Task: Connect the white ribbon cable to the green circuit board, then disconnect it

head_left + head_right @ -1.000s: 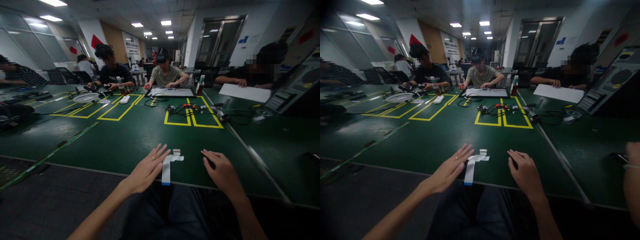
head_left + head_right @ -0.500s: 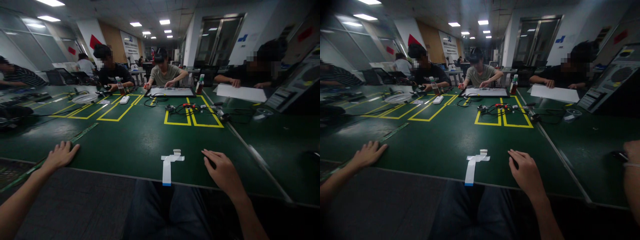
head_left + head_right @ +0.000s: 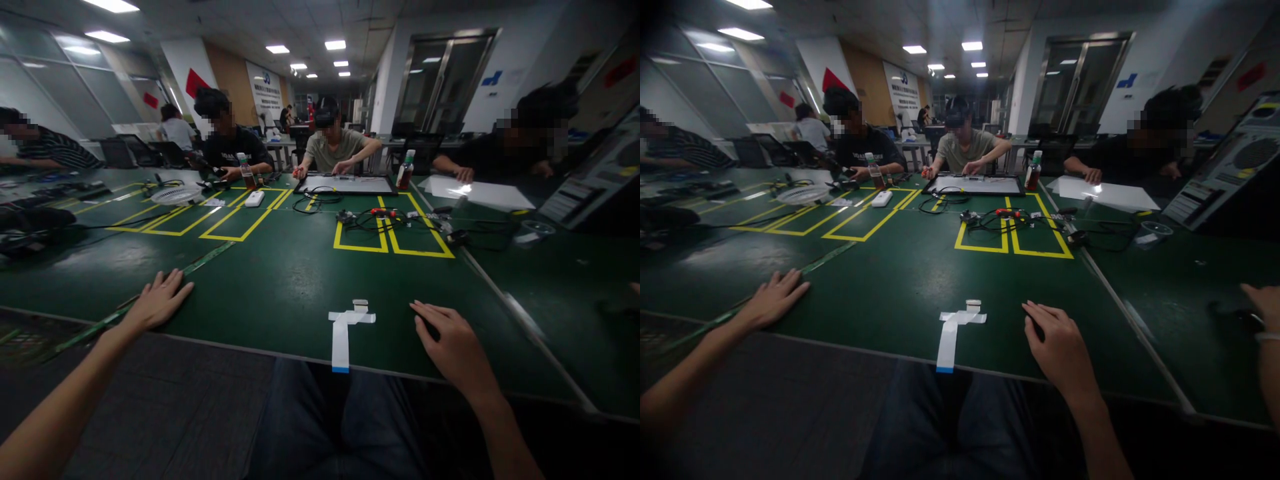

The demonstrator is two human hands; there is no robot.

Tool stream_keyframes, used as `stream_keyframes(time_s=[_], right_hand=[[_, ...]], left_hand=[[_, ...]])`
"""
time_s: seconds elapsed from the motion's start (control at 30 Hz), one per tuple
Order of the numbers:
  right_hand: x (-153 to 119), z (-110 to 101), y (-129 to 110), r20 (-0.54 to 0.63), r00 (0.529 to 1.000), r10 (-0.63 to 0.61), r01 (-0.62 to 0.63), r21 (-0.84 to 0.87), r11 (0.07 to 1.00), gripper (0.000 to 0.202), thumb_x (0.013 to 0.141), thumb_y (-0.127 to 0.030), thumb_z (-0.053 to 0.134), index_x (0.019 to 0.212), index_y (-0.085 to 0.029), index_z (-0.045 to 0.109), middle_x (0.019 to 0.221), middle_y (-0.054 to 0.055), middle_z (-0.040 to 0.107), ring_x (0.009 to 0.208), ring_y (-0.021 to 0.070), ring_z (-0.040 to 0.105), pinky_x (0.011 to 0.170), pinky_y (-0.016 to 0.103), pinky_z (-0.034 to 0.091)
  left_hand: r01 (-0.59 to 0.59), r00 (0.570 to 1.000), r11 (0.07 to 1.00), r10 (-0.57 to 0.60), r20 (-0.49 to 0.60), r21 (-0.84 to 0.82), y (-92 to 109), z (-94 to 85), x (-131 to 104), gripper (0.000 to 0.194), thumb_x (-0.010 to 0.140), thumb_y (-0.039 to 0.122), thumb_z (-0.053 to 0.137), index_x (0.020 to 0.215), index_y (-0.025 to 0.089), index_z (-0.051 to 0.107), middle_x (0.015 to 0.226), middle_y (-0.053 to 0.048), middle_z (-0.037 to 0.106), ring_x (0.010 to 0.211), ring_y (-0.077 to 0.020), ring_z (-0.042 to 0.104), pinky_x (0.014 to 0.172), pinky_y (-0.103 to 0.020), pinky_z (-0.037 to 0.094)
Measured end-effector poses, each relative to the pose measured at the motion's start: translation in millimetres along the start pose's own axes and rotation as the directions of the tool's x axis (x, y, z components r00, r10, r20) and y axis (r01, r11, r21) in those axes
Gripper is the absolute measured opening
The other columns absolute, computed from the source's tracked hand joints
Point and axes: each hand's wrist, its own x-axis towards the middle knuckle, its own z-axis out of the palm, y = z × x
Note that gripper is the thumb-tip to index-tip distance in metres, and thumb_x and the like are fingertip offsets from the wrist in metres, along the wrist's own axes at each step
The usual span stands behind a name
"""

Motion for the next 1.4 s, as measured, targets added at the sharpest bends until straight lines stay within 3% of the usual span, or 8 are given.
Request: stream_keyframes(time_s=[0.17, 0.33, 0.47, 0.57, 0.77, 1.17, 1.3, 1.4], right_hand=[[0, 0, 0, 0.005, 1.000, 0.005, -0.005, -0.002, 1.000, 0.036, 0.102, -0.032, 0.052, 0.132, -0.023, 0.072, 0.130, 0.007, 0.076, 0.119, 0.0275, 0.067, 0.103, 0.051, 0.058], [1, 0, 0, -0.002, 1.000, 0.005, -0.005, 0.009, 1.000, 0.036, 0.102, -0.032, 0.052, 0.131, -0.023, 0.072, 0.129, 0.007, 0.076, 0.118, 0.0267, 0.068, 0.103, 0.051, 0.058], [1, 2, 1, 0.004, 1.000, 0.012, -0.012, 0.018, 1.000, 0.036, 0.102, -0.031, 0.053, 0.131, -0.023, 0.072, 0.130, 0.007, 0.076, 0.119, 0.0266, 0.067, 0.104, 0.051, 0.057], [0, 3, 1, 0.003, 1.000, 0.016, -0.016, 0.021, 1.000, 0.036, 0.102, -0.031, 0.052, 0.132, -0.024, 0.072, 0.131, 0.007, 0.075, 0.120, 0.0265, 0.067, 0.105, 0.051, 0.056], [0, 2, -1, 0.001, 1.000, 0.023, -0.023, 0.033, 0.999, 0.036, 0.102, -0.032, 0.053, 0.131, -0.024, 0.072, 0.130, 0.007, 0.075, 0.121, 0.0264, 0.067, 0.104, 0.052, 0.056], [1, -3, -5, -0.024, 0.999, -0.043, 0.044, 0.029, 0.999, 0.035, 0.102, -0.027, 0.051, 0.129, -0.025, 0.074, 0.127, 0.007, 0.077, 0.117, 0.0269, 0.070, 0.101, 0.050, 0.057], [3, -6, -28, -0.028, 0.994, -0.103, 0.106, 0.120, 0.987, 0.036, 0.104, -0.026, 0.049, 0.132, -0.026, 0.072, 0.133, 0.007, 0.075, 0.124, 0.0252, 0.069, 0.106, 0.048, 0.055], [7, 0, -56, 0.086, 0.980, -0.182, 0.163, 0.186, 0.969, 0.040, 0.105, -0.025, 0.049, 0.142, -0.026, 0.066, 0.143, 0.005, 0.069, 0.137, 0.0247, 0.061, 0.113, 0.047, 0.051]], left_hand=[[-0.294, 0.944, 0.929, 0.319, 0.085, -0.227, 108, -14.2, 0, 0.079, 0.107, 0.059, 0.020, 0.167, 0.009, 0.029, 0.173, -0.012, 0.024, 0.163, -0.0355, 0.014, 0.130, -0.058, 0.021], [-0.577, 0.783, 0.731, 0.621, 0.006, -0.365, 218, -40.3, -12, 0.071, 0.110, 0.059, 0.020, 0.169, 0.019, 0.027, 0.174, -0.006, 0.025, 0.164, -0.0294, 0.012, 0.132, -0.054, 0.016], [-0.690, 0.665, 0.586, 0.745, -0.053, -0.424, 277, -57.3, -28, 0.067, 0.111, 0.057, 0.020, 0.169, 0.023, 0.027, 0.174, -0.005, 0.024, 0.164, -0.0261, 0.013, 0.133, -0.051, 0.017], [-0.685, 0.637, 0.542, 0.769, -0.041, -0.487, 306, -69.5, -42, 0.068, 0.112, 0.057, 0.018, 0.168, 0.021, 0.028, 0.173, -0.005, 0.025, 0.164, -0.0242, 0.015, 0.133, -0.048, 0.017], [-0.698, 0.603, 0.482, 0.794, -0.072, -0.530, 332, -84.0, -66, 0.068, 0.112, 0.057, 0.018, 0.168, 0.021, 0.029, 0.173, -0.004, 0.026, 0.164, -0.0240, 0.014, 0.134, -0.048, 0.015], [-0.724, 0.613, 0.476, 0.776, -0.150, -0.500, 330, -80.3, -69, 0.063, 0.113, 0.053, 0.024, 0.164, 0.019, 0.038, 0.170, -0.007, 0.035, 0.164, -0.0259, 0.018, 0.133, -0.055, 0.015], [-0.766, 0.580, 0.428, 0.782, -0.229, -0.479, 333, -84.0, -73, 0.061, 0.112, 0.052, 0.030, 0.165, 0.022, 0.037, 0.172, -0.007, 0.031, 0.164, -0.0255, 0.014, 0.133, -0.054, 0.016], [-0.799, 0.540, 0.395, 0.802, -0.254, -0.453, 336, -86.6, -77, 0.060, 0.112, 0.051, 0.032, 0.162, 0.020, 0.042, 0.169, -0.008, 0.037, 0.163, -0.0245, 0.023, 0.134, -0.051, 0.016]])
